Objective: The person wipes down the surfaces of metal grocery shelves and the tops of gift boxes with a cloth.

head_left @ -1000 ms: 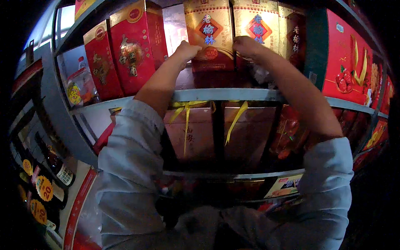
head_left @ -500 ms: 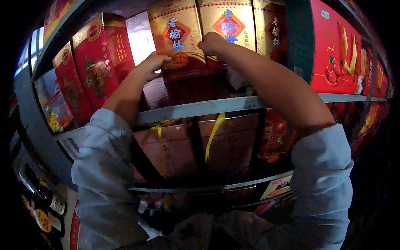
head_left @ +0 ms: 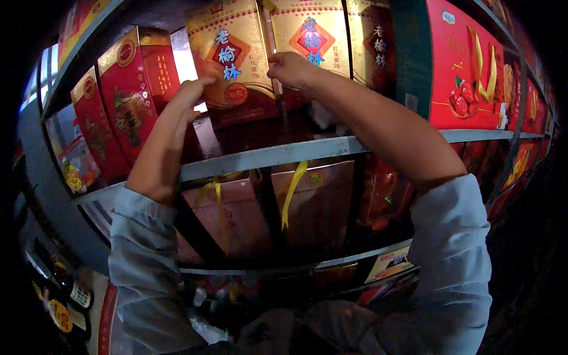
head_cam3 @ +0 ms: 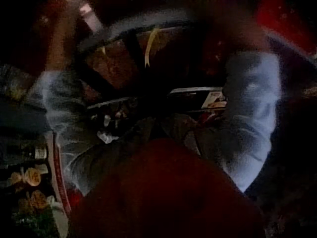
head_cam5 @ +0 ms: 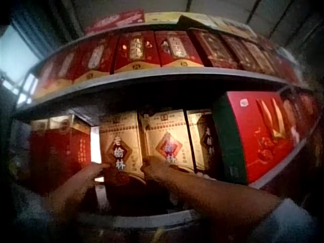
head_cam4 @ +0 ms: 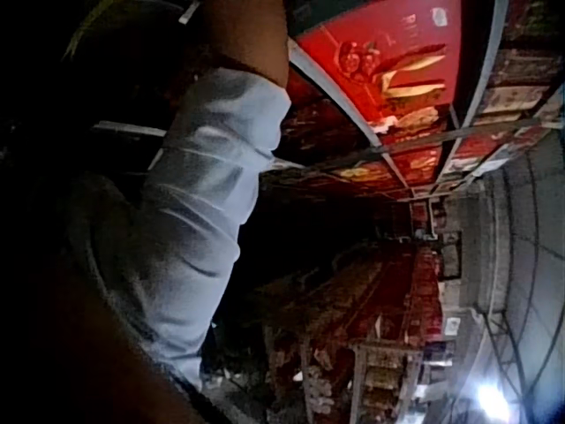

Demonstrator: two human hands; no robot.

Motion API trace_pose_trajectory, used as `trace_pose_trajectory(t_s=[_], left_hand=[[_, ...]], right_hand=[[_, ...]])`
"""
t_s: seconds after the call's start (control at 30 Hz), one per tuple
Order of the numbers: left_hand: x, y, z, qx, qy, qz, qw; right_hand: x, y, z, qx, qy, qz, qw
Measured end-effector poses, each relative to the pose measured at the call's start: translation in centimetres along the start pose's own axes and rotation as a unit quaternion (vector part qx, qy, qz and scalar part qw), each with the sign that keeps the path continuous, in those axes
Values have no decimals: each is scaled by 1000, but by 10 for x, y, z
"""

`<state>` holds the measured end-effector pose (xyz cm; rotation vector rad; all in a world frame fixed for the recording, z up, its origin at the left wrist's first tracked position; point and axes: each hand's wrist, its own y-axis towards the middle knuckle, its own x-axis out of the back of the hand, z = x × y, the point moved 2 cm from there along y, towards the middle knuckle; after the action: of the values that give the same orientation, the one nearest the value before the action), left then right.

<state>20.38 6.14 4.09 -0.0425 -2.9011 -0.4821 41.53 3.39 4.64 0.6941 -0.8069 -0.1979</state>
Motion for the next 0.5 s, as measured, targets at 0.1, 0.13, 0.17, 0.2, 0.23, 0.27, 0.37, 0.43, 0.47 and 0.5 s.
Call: trace_pose_trajectory(t_s=[0.1,0.13,0.17,0.2,0.23,0.27,0.37,0.43,0.47,0.5], left_hand=[[7,-6,-2,-21,-31,-20,999],[9,-9,0,-29,-55,-8,998],[13,-15,3,-36,-79,3,996],[16,-18,5,-44,-103,14,994],[29,-8,11,-56,-47,-36,997],[30,-19,8,-68,-44,-49,995],[35,-52,4,-104,-37,-58,992],[52,-54,14,-131,-32,-32,990],[55,-59,16,-180,-34,-35,982],[50,-64,18,-229,-37,-38,972]], right_hand=[[6,-1,1,13,17,-29,999],[5,-1,2,25,51,-34,998],[2,-2,6,37,84,-37,995],[0,-2,10,50,118,-40,991],[-4,-10,11,103,245,-74,961],[-3,-13,17,100,246,-53,963],[-2,-17,23,95,237,-14,967],[-3,-17,30,104,219,-14,970],[-4,-14,30,105,222,-18,969],[-4,-17,29,58,253,21,965]])
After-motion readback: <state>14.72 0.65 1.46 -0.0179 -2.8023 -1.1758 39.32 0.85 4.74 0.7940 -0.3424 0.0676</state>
